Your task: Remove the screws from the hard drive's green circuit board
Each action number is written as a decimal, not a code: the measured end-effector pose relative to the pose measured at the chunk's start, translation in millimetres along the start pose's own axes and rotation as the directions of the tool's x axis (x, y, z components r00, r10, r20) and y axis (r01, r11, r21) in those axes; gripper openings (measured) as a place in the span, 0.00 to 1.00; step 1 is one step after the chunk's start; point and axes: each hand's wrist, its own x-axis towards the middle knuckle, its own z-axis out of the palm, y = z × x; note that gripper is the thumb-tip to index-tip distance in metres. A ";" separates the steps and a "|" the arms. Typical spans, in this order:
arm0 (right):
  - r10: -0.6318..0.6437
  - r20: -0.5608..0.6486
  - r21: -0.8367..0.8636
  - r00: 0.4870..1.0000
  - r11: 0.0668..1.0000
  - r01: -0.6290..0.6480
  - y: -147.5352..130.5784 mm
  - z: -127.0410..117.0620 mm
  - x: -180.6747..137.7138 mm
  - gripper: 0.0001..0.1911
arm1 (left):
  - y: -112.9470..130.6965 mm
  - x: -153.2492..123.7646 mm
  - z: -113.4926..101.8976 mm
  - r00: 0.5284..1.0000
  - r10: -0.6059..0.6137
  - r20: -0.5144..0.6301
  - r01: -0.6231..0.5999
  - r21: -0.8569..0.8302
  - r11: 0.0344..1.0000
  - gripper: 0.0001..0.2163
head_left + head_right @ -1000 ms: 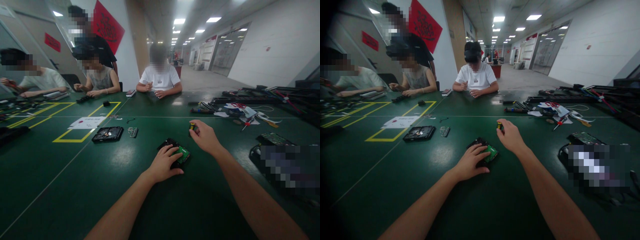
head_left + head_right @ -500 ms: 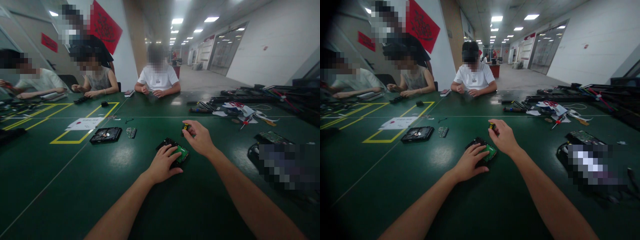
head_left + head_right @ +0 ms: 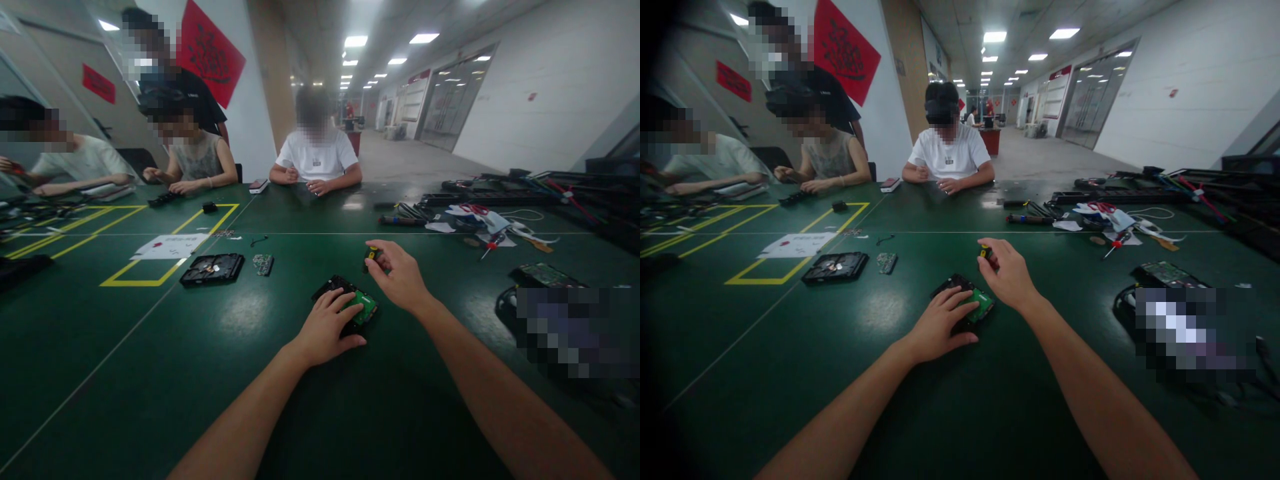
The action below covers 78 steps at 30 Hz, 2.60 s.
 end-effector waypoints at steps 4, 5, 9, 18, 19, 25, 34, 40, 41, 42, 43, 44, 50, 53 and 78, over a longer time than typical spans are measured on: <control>-0.013 0.000 -0.008 1.000 1.000 0.013 -1.0 -1.0 -0.2 0.18 | 0.8 0.1 -1.1 1.000 -0.001 0.001 0.001 0.000 1.000 0.35; -0.018 0.001 -0.013 1.000 1.000 0.018 -1.0 -1.2 -0.2 0.18 | 0.7 0.0 -1.2 1.000 -0.003 0.003 0.003 0.001 1.000 0.35; -0.060 0.000 -0.053 0.998 0.997 0.060 -1.4 -1.2 -0.1 0.18 | 0.3 -0.3 -0.6 1.000 0.001 -0.002 -0.001 0.008 1.000 0.35; -0.136 0.022 -0.072 0.991 0.988 0.137 1.5 -2.2 2.4 0.19 | -0.8 -0.8 3.5 1.000 0.006 -0.023 -0.005 0.025 1.000 0.34; -0.142 0.031 -0.064 0.989 0.987 0.144 1.6 -3.1 2.8 0.20 | -0.7 -0.9 3.2 1.000 0.005 -0.023 -0.004 0.024 1.000 0.34; -0.143 0.053 -0.104 0.988 0.983 0.148 -4.1 -4.2 1.4 0.16 | 1.1 -1.1 1.0 1.000 0.010 -0.025 -0.010 0.016 1.000 0.34; -0.111 -0.070 -0.162 0.991 0.982 0.099 -7.9 1.4 1.0 0.14 | -0.3 -0.6 2.1 1.000 0.007 -0.020 -0.006 0.029 1.000 0.34; -0.023 -0.183 -0.058 0.983 0.998 0.013 -3.3 5.1 -0.1 0.11 | 0.7 -0.7 2.5 1.000 0.010 -0.024 -0.009 0.033 0.999 0.34; -0.033 -0.200 -0.083 0.979 0.996 0.016 -2.4 5.7 -0.5 0.12 | 0.8 -0.7 2.7 1.000 0.008 -0.024 -0.007 0.032 0.999 0.34; -0.046 -0.212 -0.113 0.976 0.993 0.022 -1.8 6.2 -0.9 0.13 | 0.8 -0.7 2.9 1.000 0.007 -0.024 -0.006 0.031 1.000 0.34; -0.058 -0.223 -0.141 0.973 0.990 0.026 -1.6 6.6 -1.3 0.14 | 0.9 -0.7 3.0 1.000 0.006 -0.026 -0.005 0.029 1.000 0.34; -0.065 -0.230 -0.162 0.971 0.986 0.027 -1.8 6.9 -1.6 0.15 | 0.9 -0.7 3.1 1.000 0.007 -0.028 -0.006 0.028 1.000 0.34; -0.042 -0.125 -0.083 0.991 0.996 0.032 -6.9 4.5 0.8 0.10 | 1.0 -1.4 2.6 0.999 0.011 -0.035 -0.010 0.020 1.000 0.34; -0.071 0.020 0.054 0.997 0.996 0.070 -7.4 -0.5 3.7 0.09 | 1.5 -1.3 2.4 0.999 0.009 -0.033 -0.009 0.018 1.000 0.34; -0.111 -0.054 -0.010 0.992 0.994 0.111 -4.9 5.6 0.2 0.15 | 1.5 -1.6 2.8 0.999 0.008 -0.031 -0.007 0.030 1.000 0.33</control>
